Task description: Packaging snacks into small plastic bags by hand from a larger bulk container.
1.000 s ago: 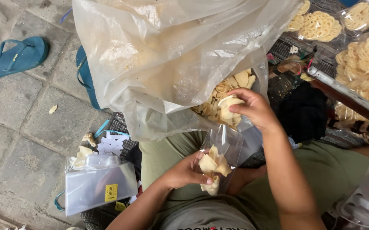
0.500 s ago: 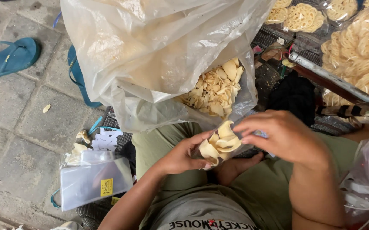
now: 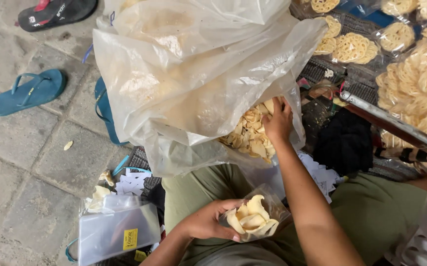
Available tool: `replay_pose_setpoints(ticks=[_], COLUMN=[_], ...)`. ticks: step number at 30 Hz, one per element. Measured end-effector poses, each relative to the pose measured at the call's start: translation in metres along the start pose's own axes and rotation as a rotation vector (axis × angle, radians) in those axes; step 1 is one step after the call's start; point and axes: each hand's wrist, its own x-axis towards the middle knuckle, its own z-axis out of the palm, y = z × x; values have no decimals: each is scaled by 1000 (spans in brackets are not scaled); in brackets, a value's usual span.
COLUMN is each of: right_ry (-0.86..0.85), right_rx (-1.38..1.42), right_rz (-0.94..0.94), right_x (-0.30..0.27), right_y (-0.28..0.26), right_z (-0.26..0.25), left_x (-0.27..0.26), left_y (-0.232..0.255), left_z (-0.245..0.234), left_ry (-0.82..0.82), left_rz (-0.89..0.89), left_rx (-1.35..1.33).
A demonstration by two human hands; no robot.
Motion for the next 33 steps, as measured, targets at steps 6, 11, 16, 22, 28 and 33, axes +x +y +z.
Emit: replay_pose_setpoints(ticks=[6, 11, 16, 22, 28, 33], right_ry=[-115, -240, -256, -712, -251, -215], right_rx=[-225, -105, 144, -38, 57, -58], right_rz=[-58, -161, -515, -380, -380, -516], right_x=[20, 10, -28, -46, -35, -30], right_y=[-7, -5, -35, -21, -8, -4], right_z=[-7, -16, -66, -88, -26, 21], left_x=[-3, -1, -4, -5, 12, 28], left_y=[-10, -9, -8, -38, -50, -60], left_z=[-9, -2, -4, -17, -20, -28], left_ry=[33, 31, 48, 125, 222, 407], left_rz=[21, 17, 66, 100, 267, 233], left_rx=[-64, -114, -60, -248, -372, -387])
